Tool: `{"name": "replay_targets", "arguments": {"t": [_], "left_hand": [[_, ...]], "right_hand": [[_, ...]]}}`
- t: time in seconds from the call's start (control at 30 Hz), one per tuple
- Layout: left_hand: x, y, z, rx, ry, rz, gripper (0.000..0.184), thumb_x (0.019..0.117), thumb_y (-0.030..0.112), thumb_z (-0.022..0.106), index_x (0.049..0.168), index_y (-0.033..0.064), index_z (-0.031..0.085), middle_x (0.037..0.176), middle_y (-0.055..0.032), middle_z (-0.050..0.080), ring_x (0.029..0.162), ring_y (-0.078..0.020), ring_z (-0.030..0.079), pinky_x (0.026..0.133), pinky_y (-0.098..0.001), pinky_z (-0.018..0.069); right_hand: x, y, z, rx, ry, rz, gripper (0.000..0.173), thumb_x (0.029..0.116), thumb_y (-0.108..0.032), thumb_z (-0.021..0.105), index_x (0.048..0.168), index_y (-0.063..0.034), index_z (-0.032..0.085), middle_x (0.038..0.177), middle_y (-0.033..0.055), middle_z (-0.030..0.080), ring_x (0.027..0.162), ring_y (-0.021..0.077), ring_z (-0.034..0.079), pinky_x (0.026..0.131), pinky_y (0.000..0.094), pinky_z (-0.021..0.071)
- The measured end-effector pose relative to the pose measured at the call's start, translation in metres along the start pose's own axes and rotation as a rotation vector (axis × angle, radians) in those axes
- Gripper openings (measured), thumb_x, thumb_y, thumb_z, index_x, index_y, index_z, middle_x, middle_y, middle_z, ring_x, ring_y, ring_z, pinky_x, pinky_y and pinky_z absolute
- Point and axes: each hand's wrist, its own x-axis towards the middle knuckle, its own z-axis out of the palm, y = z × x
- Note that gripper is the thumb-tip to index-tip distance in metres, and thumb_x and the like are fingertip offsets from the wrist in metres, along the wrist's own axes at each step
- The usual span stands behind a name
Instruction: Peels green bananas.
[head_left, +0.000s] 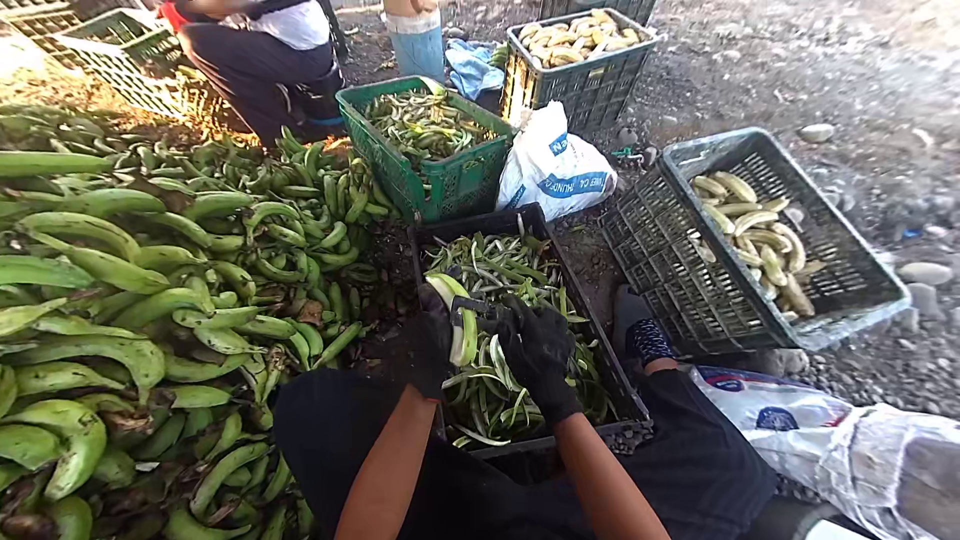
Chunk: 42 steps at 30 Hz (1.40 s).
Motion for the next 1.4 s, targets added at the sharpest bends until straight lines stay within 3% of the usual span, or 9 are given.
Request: {"name": "replay_targets", "arguments": {"t": [0.1,0.2,0.37,0.5,0.7,0.8,1.0,1.27,1.4], "left_hand": [[0.001,-0.001,-0.008,0.217,-0.04,-0.039,0.053,0.1127,0.029,0.014,0.152,0.0012,0.035,0.132,-0.0142,0.056,0.111,-0.0099,0.058,0.095,-0.0267,0.0505],[-0.004,0.012,0.002,0.388,-0.193,-0.087,0.05,0.1123,0.028,0.018,0.138,-0.0013,0.049,0.111,-0.0132,0.064,0.093,-0.0107,0.064,0.084,-0.0284,0.0562],[-0.025,0.021,0.009,0.731,-0.528,-0.173,0.048,0.111,0.021,0.027,0.142,-0.0111,0.046,0.131,-0.0263,0.059,0.121,-0.0232,0.059,0.108,-0.0366,0.0448],[-0.005,0.001,0.014,0.224,-0.013,-0.184,0.061,0.1118,0.038,0.011,0.126,-0.0008,0.055,0.086,-0.0106,0.065,0.071,-0.0169,0.064,0.067,-0.0362,0.0581],[-0.002,0.006,0.003,0.072,0.468,-0.166,0.052,0.113,0.035,0.019,0.141,-0.0009,0.045,0.116,-0.0199,0.057,0.096,-0.023,0.06,0.084,-0.0419,0.0536],[0.0,0.0,0.001,0.062,0.277,-0.154,0.048,0.1122,0.038,0.024,0.125,0.0021,0.053,0.093,-0.011,0.061,0.077,-0.0163,0.062,0.069,-0.0347,0.056],[-0.003,0.005,-0.002,0.408,0.097,-0.035,0.054,0.1125,0.036,0.02,0.138,-0.0016,0.05,0.111,-0.0157,0.06,0.095,-0.0157,0.059,0.086,-0.0346,0.0524],[-0.016,0.03,0.012,0.73,-0.507,-0.02,0.056,0.1106,0.029,0.025,0.151,-0.0074,0.036,0.124,-0.0235,0.064,0.109,-0.0202,0.065,0.101,-0.0371,0.05],[-0.01,0.021,0.01,0.626,-0.569,-0.04,0.057,0.1091,0.032,0.025,0.154,-0.002,0.032,0.104,-0.0146,0.068,0.086,-0.0152,0.068,0.082,-0.0357,0.059]], "right_hand": [[-0.004,0.006,0.004,-0.041,0.085,-0.065,0.073,0.0886,-0.076,0.043,0.134,-0.0255,0.069,0.124,0.0292,0.065,0.119,0.0542,0.057,0.088,0.0718,0.0424],[0.015,0.002,-0.012,-0.009,-0.163,0.097,0.059,0.0988,-0.061,0.043,0.136,-0.0226,0.067,0.127,0.0242,0.065,0.122,0.0472,0.057,0.091,0.067,0.0453],[0.046,0.018,-0.013,-0.029,-0.335,0.134,0.048,0.1077,-0.047,0.039,0.124,-0.0133,0.069,0.112,0.0181,0.071,0.111,0.0392,0.065,0.091,0.0636,0.0463],[0.032,0.011,-0.01,0.039,-0.234,0.17,0.053,0.1025,-0.055,0.043,0.134,-0.0194,0.066,0.124,0.0182,0.068,0.121,0.0399,0.06,0.096,0.0639,0.0453],[-0.027,0.017,0.027,0.012,0.183,-0.223,0.068,0.0874,-0.07,0.052,0.128,-0.02,0.074,0.119,0.023,0.069,0.114,0.0496,0.061,0.096,0.0712,0.0408],[-0.013,0.01,0.009,0.049,-0.005,-0.07,0.062,0.0932,-0.065,0.049,0.128,-0.0201,0.073,0.119,0.025,0.069,0.115,0.0505,0.061,0.088,0.0688,0.0459],[0.004,0.009,-0.006,-0.018,-0.045,-0.048,0.068,0.088,-0.074,0.051,0.133,-0.0271,0.07,0.124,0.0258,0.066,0.12,0.0521,0.056,0.09,0.0706,0.0428],[0.041,0.018,-0.022,0.156,-0.325,0.118,0.051,0.1075,-0.052,0.038,0.125,-0.0171,0.071,0.111,0.0154,0.073,0.109,0.0361,0.066,0.091,0.0635,0.0462],[0.034,0.02,-0.017,0.226,-0.237,0.128,0.051,0.1075,-0.049,0.038,0.118,-0.0137,0.072,0.105,0.0144,0.072,0.104,0.0329,0.066,0.089,0.0605,0.0468]]}}
